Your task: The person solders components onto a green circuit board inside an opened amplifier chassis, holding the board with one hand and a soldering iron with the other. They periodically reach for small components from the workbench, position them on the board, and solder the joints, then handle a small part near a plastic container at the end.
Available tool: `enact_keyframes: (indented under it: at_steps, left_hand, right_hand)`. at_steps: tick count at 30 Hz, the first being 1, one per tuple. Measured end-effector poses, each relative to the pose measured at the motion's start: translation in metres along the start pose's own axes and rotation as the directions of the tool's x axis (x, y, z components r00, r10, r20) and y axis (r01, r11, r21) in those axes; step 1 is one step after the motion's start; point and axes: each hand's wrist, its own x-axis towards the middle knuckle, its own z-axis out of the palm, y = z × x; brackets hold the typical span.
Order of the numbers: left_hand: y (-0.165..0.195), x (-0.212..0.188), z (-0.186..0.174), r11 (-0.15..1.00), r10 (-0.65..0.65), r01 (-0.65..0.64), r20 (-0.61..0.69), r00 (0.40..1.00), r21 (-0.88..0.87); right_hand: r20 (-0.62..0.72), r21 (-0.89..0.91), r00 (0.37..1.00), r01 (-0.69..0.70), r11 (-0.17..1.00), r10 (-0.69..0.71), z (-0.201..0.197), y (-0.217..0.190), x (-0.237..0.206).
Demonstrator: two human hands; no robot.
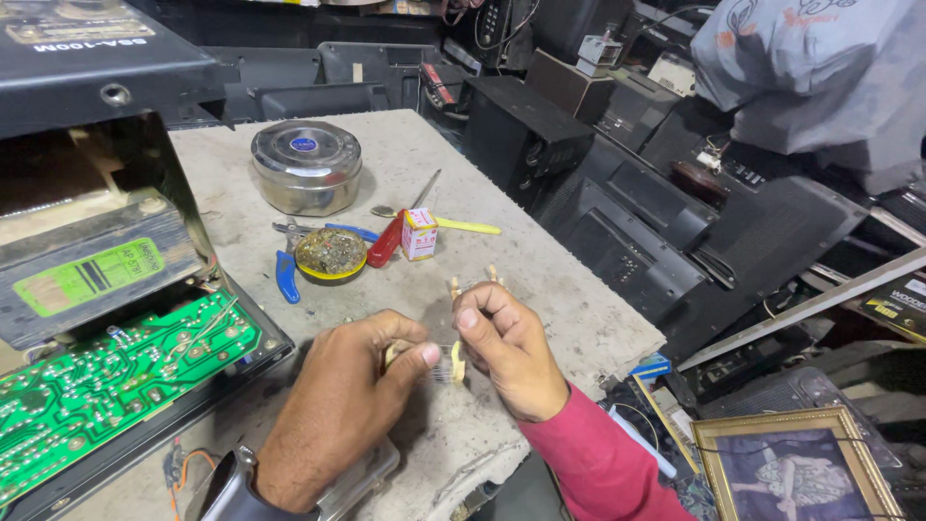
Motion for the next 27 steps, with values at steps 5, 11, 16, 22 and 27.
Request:
enact_keyframes:
  at_steps: [5,11,16,22,27]
  left_hand:
    - [-0.001,0.003,0.000,0.848,0.516,-0.479,-0.151,0.843,0.227]
    - [-0.002,0.018,0.018,0.943,0.321,-0.327,0.107,0.941,0.052]
    - [0.003,0.014,0.025,0.814,0.481,-0.494,0.124,0.868,0.305]
    - [0.021,0.043,0.020,0.949,0.296,-0.292,-0.019,0.955,0.122]
    - [0.026,0.059,0.028,0.966,0.211,-0.213,0.024,0.977,0.147]
  right_hand:
    - [0.090,0.043,0.990,0.107,0.993,-0.110,-0.001,0.001,0.002]
    - [0.124,0.061,0.977,0.167,0.984,-0.173,-0.002,-0.003,-0.002]
    - [-0.232,0.442,0.967,0.205,0.873,-0.109,-0.009,-0.009,0.005]
    - [-0.496,0.388,0.849,0.403,0.829,-0.181,-0.017,-0.011,0.006]
    - [-0.434,0.300,0.892,0.271,0.915,-0.122,-0.012,-0.008,0.007]
